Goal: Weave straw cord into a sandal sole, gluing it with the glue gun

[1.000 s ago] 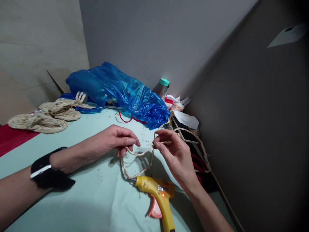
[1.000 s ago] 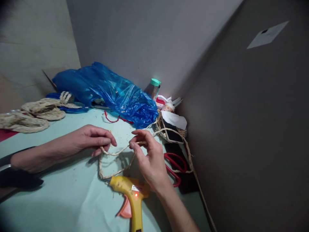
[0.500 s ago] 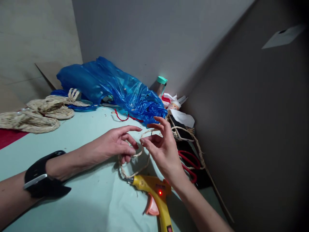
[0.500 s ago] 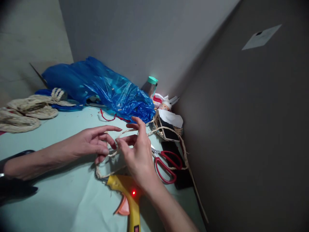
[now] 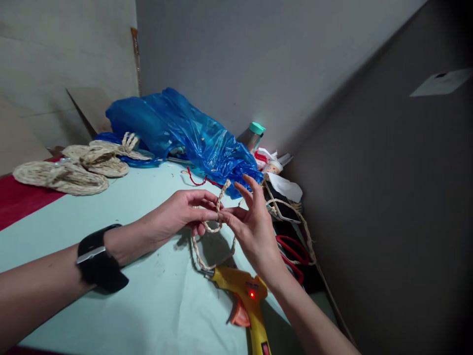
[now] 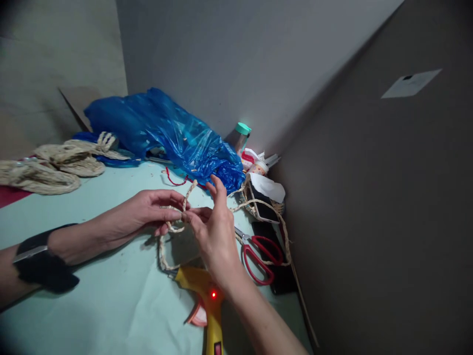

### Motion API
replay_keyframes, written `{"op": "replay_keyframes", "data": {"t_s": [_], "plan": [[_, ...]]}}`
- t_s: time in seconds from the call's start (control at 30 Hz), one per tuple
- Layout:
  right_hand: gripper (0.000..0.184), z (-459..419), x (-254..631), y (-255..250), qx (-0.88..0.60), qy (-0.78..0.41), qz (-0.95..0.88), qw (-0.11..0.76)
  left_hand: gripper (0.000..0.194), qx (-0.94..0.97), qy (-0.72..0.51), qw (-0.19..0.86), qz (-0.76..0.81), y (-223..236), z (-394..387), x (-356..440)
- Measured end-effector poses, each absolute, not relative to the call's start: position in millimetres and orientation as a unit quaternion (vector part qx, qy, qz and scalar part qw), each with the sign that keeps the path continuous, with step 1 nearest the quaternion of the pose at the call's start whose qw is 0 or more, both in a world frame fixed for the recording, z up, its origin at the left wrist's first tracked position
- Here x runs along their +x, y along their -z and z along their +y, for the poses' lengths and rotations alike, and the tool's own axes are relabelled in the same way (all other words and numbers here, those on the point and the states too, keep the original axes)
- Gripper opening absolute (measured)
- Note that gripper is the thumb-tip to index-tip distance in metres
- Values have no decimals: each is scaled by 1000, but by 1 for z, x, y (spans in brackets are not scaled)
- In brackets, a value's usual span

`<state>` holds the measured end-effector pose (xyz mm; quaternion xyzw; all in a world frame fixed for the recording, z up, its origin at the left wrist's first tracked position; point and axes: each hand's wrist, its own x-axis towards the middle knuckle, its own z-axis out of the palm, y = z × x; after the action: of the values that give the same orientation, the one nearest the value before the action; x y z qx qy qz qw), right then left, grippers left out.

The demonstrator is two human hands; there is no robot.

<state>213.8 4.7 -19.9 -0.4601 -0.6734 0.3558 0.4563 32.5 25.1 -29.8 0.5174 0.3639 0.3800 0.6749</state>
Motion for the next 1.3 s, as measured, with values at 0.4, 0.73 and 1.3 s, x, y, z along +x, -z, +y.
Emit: {"op": "replay_keyframes", "data": {"t_s": [0.4,0.73,1.3], "plan": [[3,-1,206,7,-455,-235,-779,361,14,496,-451,630,392,30,29,30],[9,14,199,10,-496,-229,-785,291,21,621,-376,542,424,29,47,16],[9,6,214,19,-527,-178,-794,246,34,887,-142,217,382,43,74,-20]]}}
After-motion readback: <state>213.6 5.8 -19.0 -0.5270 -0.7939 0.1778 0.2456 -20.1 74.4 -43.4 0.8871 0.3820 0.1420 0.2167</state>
